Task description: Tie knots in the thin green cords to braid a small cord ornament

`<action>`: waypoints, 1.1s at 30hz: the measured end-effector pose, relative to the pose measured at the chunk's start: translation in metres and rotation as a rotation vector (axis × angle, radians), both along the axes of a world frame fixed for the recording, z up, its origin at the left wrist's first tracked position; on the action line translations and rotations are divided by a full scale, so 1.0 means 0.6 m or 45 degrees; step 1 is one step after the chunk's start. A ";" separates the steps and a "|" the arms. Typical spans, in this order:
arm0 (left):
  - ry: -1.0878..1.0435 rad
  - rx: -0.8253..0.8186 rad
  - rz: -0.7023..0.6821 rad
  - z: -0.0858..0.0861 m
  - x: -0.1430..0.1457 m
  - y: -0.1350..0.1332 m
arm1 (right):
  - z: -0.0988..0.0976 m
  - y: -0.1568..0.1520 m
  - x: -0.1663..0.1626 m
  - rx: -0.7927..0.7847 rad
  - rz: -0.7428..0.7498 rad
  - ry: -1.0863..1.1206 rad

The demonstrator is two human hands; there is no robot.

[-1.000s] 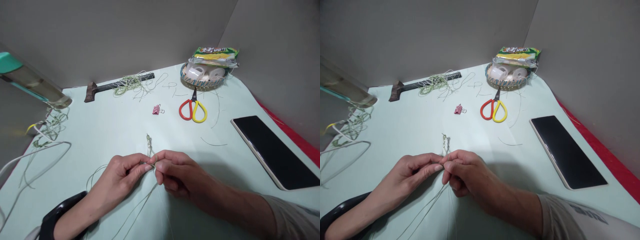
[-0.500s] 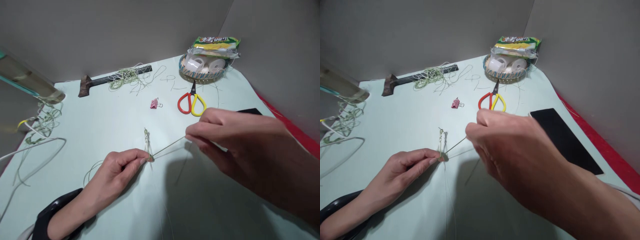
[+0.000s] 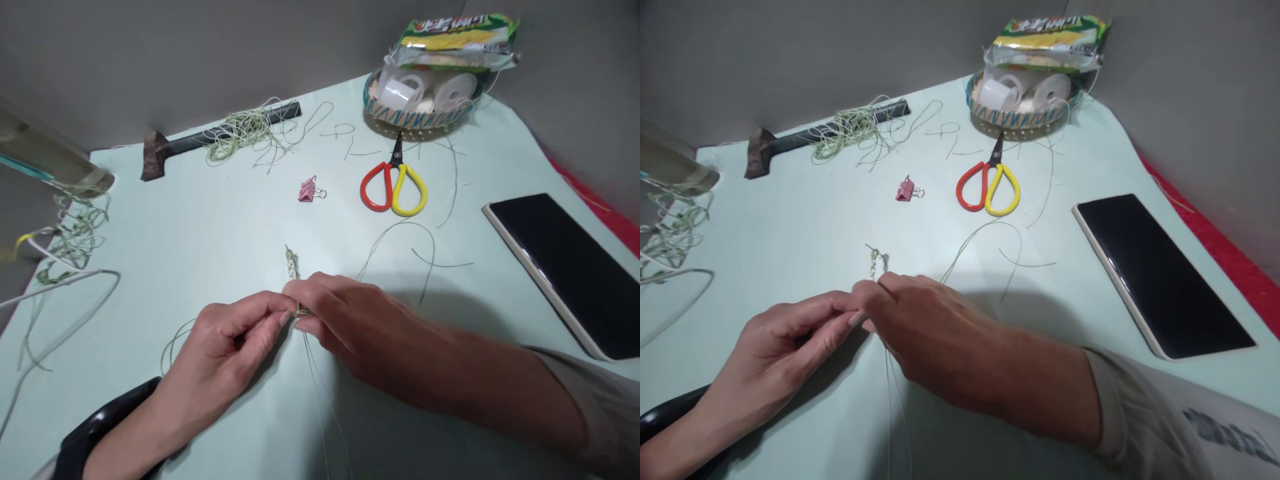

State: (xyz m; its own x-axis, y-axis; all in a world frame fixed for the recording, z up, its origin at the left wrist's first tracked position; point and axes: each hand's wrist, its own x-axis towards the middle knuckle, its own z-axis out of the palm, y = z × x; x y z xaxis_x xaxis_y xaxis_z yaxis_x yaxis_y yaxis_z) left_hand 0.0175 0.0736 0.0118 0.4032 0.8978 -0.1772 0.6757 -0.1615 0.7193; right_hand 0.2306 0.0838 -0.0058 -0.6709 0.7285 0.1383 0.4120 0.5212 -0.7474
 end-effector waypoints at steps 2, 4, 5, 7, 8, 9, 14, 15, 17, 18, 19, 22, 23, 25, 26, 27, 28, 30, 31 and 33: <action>0.000 -0.006 0.007 -0.001 0.000 0.000 | -0.007 0.010 0.000 -0.137 0.018 0.048; 0.000 -0.013 0.017 -0.002 0.000 0.000 | -0.010 0.016 0.002 -0.204 0.006 0.097; 0.000 -0.016 0.026 -0.002 0.001 0.000 | -0.010 0.019 0.004 -0.226 0.004 0.115; 0.000 -0.016 0.049 -0.001 0.002 0.000 | -0.008 0.022 0.007 -0.242 0.003 0.151; 0.002 -0.013 0.062 -0.001 0.002 -0.001 | -0.007 0.023 0.009 -0.243 -0.006 0.169; 0.008 -0.007 0.077 -0.001 0.002 -0.001 | -0.007 0.025 0.010 -0.235 -0.018 0.185; 0.049 0.066 0.090 0.002 0.002 -0.002 | -0.011 0.034 0.015 -0.197 -0.044 0.281; 0.051 0.078 0.084 0.003 0.003 -0.001 | -0.012 0.035 0.016 -0.200 -0.049 0.291; 0.049 0.084 0.078 0.005 0.004 0.000 | -0.015 0.035 0.016 -0.187 -0.061 0.306; 0.042 0.083 0.079 0.005 0.005 0.001 | -0.017 0.034 0.015 -0.166 -0.063 0.308; 0.032 0.080 0.080 0.004 0.005 0.001 | -0.018 0.033 0.015 -0.139 -0.065 0.309; 0.012 0.050 0.069 0.000 0.006 0.002 | -0.019 0.027 0.015 -0.063 -0.080 0.242; 0.015 0.043 0.064 -0.001 0.006 0.001 | -0.019 0.024 0.015 -0.020 -0.086 0.191; 0.022 0.045 0.059 -0.002 0.007 0.000 | -0.016 0.017 0.018 0.122 -0.098 0.087; 0.027 0.049 0.059 -0.001 0.008 0.000 | -0.014 0.012 0.020 0.217 -0.115 0.045; 0.031 0.052 0.061 -0.001 0.009 0.000 | -0.012 0.006 0.023 0.316 -0.132 0.023; 0.030 0.052 0.067 0.000 0.009 0.000 | -0.010 0.000 0.026 0.402 -0.142 0.019; 0.021 0.041 0.087 0.002 0.011 0.000 | -0.006 -0.014 0.034 0.502 -0.098 0.018; 0.014 0.036 0.097 0.002 0.011 0.001 | -0.005 -0.021 0.038 0.522 -0.043 0.004; -0.001 0.030 0.108 0.002 0.012 0.002 | -0.006 -0.036 0.048 0.551 0.095 -0.063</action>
